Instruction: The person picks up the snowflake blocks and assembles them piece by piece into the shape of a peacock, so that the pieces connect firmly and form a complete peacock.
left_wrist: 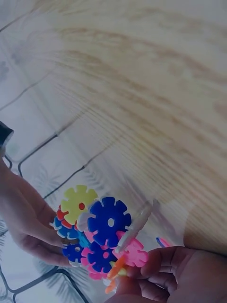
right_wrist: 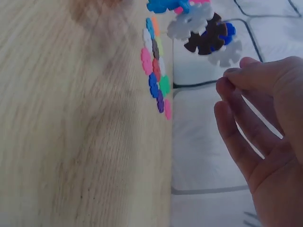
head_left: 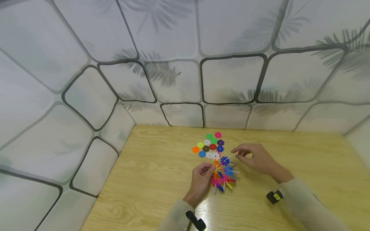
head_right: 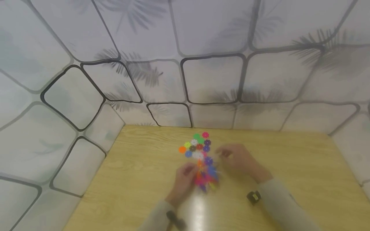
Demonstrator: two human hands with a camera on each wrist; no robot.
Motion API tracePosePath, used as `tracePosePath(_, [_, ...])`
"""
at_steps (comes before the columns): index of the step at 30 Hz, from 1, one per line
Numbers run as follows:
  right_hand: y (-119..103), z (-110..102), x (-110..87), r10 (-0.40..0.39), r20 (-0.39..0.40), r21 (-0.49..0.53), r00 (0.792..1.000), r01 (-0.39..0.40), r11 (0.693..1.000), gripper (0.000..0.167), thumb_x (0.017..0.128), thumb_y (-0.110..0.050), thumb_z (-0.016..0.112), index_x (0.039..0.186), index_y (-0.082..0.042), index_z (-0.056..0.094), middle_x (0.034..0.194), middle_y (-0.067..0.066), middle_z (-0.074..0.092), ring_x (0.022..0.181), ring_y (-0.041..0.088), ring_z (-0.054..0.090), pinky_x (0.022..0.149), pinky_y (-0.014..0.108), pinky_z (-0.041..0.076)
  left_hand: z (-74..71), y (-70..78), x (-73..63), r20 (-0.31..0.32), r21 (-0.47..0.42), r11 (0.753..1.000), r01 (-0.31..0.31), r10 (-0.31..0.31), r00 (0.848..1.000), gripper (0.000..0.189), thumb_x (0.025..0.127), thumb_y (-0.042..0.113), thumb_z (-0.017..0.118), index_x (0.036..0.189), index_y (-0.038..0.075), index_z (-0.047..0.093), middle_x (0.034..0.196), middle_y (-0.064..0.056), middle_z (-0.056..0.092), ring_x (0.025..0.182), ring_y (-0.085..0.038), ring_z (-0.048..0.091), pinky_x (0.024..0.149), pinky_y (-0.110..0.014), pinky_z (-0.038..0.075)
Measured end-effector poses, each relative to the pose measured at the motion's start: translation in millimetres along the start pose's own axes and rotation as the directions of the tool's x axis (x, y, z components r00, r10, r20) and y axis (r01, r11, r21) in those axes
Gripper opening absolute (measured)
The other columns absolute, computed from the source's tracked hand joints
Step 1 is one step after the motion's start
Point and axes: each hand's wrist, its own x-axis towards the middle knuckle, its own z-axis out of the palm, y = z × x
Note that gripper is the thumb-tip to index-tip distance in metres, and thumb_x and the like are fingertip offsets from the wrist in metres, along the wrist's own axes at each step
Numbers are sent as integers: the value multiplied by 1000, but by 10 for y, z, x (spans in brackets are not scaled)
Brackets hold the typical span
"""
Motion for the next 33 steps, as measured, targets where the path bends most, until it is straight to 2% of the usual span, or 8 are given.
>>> tracePosePath(3, [160,19,53,102,24,17,994,-103,995,28,98,8,72,122,-5,79,117,12,83,92,19,79,80,29,67,18,-14,3,-10,3,1000,1,-1,1000,22,104,2,69,110,-19,68,88,5,71,77,-1,67,75,-16,59])
tracePosePath(6, [372,119,182,180,89,8,980,-182,983,32,104,2,68,134,-6,74,126,15,79,100,27,79,86,34,67,3,-27,14,-22,10,1000,3,-3,1000,21,104,2,68,110,-18,68,88,6,71,77,-2,66,75,-16,59])
tracePosePath(11, [682,357,355,247,229,-32,942,-246,969,37,108,-12,67,145,-14,71,115,9,69,96,19,66,82,32,59,6,-20,6,-28,-5,1000,7,-7,1000,22,104,2,69,110,-19,68,88,7,71,77,-2,65,75,-17,58])
tracePosePath(16, [749,518,417,301,320,-83,898,-290,953,42,106,-25,72,148,-23,70,105,1,55,88,15,52,76,29,50,27,-5,-9,-31,-16,1000,5,-6,1000,24,104,3,70,110,-20,66,88,6,71,77,-2,65,75,-17,58])
tracePosePath(20, [633,511,438,300,298,-116,906,-278,954,35,99,-24,80,132,-14,75,104,3,57,92,16,54,82,32,52,29,-17,-4,-33,-11,1000,4,-4,999,23,104,2,69,110,-20,67,89,6,71,79,-2,66,76,-16,58])
tracePosePath(25, [513,376,414,333,273,-42,902,-335,941,22,95,-15,83,111,-6,73,100,5,68,91,16,62,83,33,55,33,-7,3,-21,-16,1000,-4,4,1000,24,104,2,69,111,-21,66,89,6,70,79,0,66,76,-16,58])
tracePosePath(28, [480,286,373,358,249,-12,900,-367,930,14,97,-11,80,109,-7,75,98,4,75,89,14,67,83,32,58,35,1,-4,-17,-19,1000,-5,4,1000,24,104,2,69,111,-21,66,89,5,70,79,0,66,76,-16,58])
tracePosePath(33, [340,110,327,373,161,46,914,-384,922,12,101,-9,76,113,-7,76,99,4,78,88,13,72,81,29,61,30,-22,3,-20,-7,1000,-15,15,1000,23,104,2,69,110,-20,66,89,3,70,79,-2,66,76,-15,57])
